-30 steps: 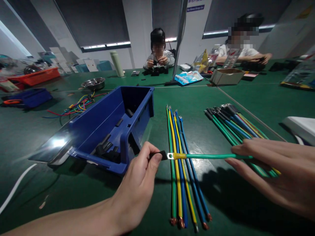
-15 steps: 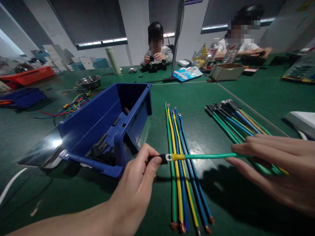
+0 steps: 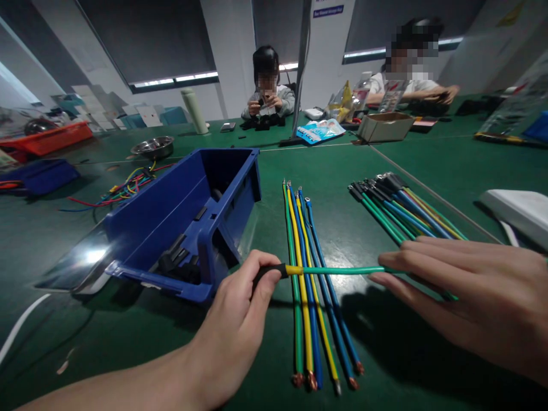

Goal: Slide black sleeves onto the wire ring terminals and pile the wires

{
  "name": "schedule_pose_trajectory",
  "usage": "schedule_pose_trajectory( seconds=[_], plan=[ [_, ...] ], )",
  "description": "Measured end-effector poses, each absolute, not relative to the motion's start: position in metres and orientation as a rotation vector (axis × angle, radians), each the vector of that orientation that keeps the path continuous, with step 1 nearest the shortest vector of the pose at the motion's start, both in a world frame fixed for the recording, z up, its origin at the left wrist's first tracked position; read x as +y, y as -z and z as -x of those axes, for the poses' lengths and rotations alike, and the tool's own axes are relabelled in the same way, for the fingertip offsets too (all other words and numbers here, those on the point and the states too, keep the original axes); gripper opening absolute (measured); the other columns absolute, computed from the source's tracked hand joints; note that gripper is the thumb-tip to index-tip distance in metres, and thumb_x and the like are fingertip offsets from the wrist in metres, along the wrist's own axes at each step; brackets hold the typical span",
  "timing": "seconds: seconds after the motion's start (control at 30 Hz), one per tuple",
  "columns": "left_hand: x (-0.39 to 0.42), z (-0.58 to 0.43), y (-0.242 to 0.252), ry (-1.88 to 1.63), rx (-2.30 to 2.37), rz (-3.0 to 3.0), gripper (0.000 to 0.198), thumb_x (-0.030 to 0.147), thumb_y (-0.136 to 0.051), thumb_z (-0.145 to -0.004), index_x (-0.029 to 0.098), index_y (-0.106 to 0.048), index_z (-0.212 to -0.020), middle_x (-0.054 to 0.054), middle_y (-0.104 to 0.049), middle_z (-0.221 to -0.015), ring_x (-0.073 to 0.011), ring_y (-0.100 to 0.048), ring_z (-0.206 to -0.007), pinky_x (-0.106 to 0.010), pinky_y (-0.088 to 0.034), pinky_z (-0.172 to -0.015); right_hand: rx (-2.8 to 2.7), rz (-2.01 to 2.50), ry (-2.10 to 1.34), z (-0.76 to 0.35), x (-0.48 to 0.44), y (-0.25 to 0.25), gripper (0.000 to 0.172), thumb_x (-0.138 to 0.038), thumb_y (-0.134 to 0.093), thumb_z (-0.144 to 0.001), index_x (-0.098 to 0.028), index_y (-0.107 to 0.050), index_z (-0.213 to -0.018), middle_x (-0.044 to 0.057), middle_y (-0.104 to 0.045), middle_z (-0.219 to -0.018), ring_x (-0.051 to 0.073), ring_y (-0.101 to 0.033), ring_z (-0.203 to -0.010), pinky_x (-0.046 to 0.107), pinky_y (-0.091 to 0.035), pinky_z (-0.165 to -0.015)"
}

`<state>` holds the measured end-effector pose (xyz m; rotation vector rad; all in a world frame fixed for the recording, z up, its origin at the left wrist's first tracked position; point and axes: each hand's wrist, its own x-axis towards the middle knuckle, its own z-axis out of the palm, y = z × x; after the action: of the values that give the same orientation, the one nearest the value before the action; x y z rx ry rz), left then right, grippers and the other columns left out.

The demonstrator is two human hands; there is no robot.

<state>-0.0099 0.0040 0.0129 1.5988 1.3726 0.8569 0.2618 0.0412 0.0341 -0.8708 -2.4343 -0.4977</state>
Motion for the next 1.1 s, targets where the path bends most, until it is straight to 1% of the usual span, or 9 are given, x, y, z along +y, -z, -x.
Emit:
schedule_pose_trajectory(
  seconds=[0.17,0.3,0.43,0.53,0.6,0.8,0.9,1.0,1.1],
  plan=[
    [0.002,0.009,-0.014,-0.809,1.388,-1.644,0.024,0.042,-0.029,-0.102,0.028,-0.049,-0.102,0.005,-0.049,-0.076,-0.013,-0.041,-0.061,-0.027,-0.034,-0.062,-2.454,0.883,0.393,-0.261,0.041,-0.03,0.015,-0.025,-0.051,-0.094,-0.021,-0.059,-0.083,0.0,-0.068,-0.069,0.013,-0.061,-0.055,0.028,-0.037,-0.051],
    [0.001,0.008,-0.018,-0.771,1.328,-1.732,0.019,0.033,-0.032,-0.102,0.028,-0.05,-0.102,0.003,-0.054,-0.088,-0.014,-0.052,-0.079,-0.027,-0.038,-0.075,-2.498,0.902,0.335,-0.254,0.039,-0.026,0.018,-0.03,-0.052,-0.094,-0.021,-0.06,-0.081,-0.001,-0.06,-0.06,0.014,-0.055,-0.051,0.029,-0.033,-0.049],
    [-0.001,0.007,-0.02,-0.735,1.243,-1.808,0.018,0.032,-0.032,-0.102,0.029,-0.05,-0.106,0.003,-0.057,-0.098,-0.0146,-0.055,-0.094,-0.028,-0.039,-0.085,-2.469,0.881,0.289,-0.249,0.037,-0.023,0.017,-0.03,-0.054,-0.093,-0.021,-0.061,-0.08,-0.002,-0.056,-0.057,0.013,-0.052,-0.048,0.028,-0.032,-0.048],
    [-0.001,0.006,-0.019,-0.733,1.304,-1.646,0.02,0.04,-0.037,-0.101,0.033,-0.044,-0.119,0.002,-0.057,-0.106,-0.0168,-0.055,-0.097,-0.032,-0.041,-0.086,-2.387,0.836,0.267,-0.251,0.04,-0.023,0.013,-0.027,-0.055,-0.093,-0.02,-0.06,-0.083,-0.002,-0.06,-0.061,0.012,-0.055,-0.05,0.027,-0.034,-0.048],
    [0.0,0.006,-0.018,-0.781,1.319,-1.561,0.023,0.042,-0.038,-0.1,0.034,-0.039,-0.122,0.001,-0.056,-0.107,-0.0172,-0.055,-0.095,-0.035,-0.042,-0.087,-2.361,0.822,0.269,-0.254,0.044,-0.024,0.009,-0.025,-0.057,-0.092,-0.02,-0.06,-0.085,-0.001,-0.064,-0.066,0.012,-0.058,-0.053,0.027,-0.036,-0.049],
    [-0.002,0.007,-0.016,-0.821,1.314,-1.566,0.015,0.038,-0.034,-0.101,0.031,-0.042,-0.111,0.002,-0.054,-0.094,-0.016,-0.054,-0.085,-0.036,-0.043,-0.08,-2.361,0.835,0.275,-0.259,0.047,-0.025,0.008,-0.027,-0.06,-0.09,-0.02,-0.059,-0.086,0.0,-0.065,-0.067,0.012,-0.06,-0.054,0.028,-0.036,-0.048],
    [-0.004,0.008,-0.017,-0.803,1.319,-1.62,0.014,0.037,-0.035,-0.101,0.032,-0.042,-0.112,0.003,-0.057,-0.096,-0.0155,-0.056,-0.088,-0.036,-0.043,-0.083,-2.354,0.837,0.257,-0.258,0.046,-0.025,0.007,-0.026,-0.06,-0.089,-0.02,-0.059,-0.086,-0.001,-0.064,-0.068,0.012,-0.059,-0.054,0.027,-0.037,-0.049],
    [-0.005,0.008,-0.017,-0.749,1.312,-1.642,0.012,0.037,-0.037,-0.101,0.032,-0.042,-0.111,0.003,-0.058,-0.097,-0.0153,-0.058,-0.091,-0.036,-0.043,-0.084,-2.372,0.84,0.197,-0.256,0.045,-0.025,0.008,-0.027,-0.059,-0.09,-0.02,-0.058,-0.085,-0.002,-0.059,-0.063,0.01,-0.053,-0.05,0.026,-0.034,-0.047],
    [-0.005,0.009,-0.015,-0.708,1.319,-1.63,0.014,0.04,-0.037,-0.101,0.031,-0.045,-0.108,0.004,-0.06,-0.096,-0.0156,-0.059,-0.09,-0.035,-0.043,-0.081,-2.395,0.851,0.13,-0.254,0.045,-0.024,0.011,-0.027,-0.058,-0.091,-0.02,-0.058,-0.083,-0.003,-0.053,-0.059,0.009,-0.047,-0.047,0.026,-0.031,-0.045]
  ],
)
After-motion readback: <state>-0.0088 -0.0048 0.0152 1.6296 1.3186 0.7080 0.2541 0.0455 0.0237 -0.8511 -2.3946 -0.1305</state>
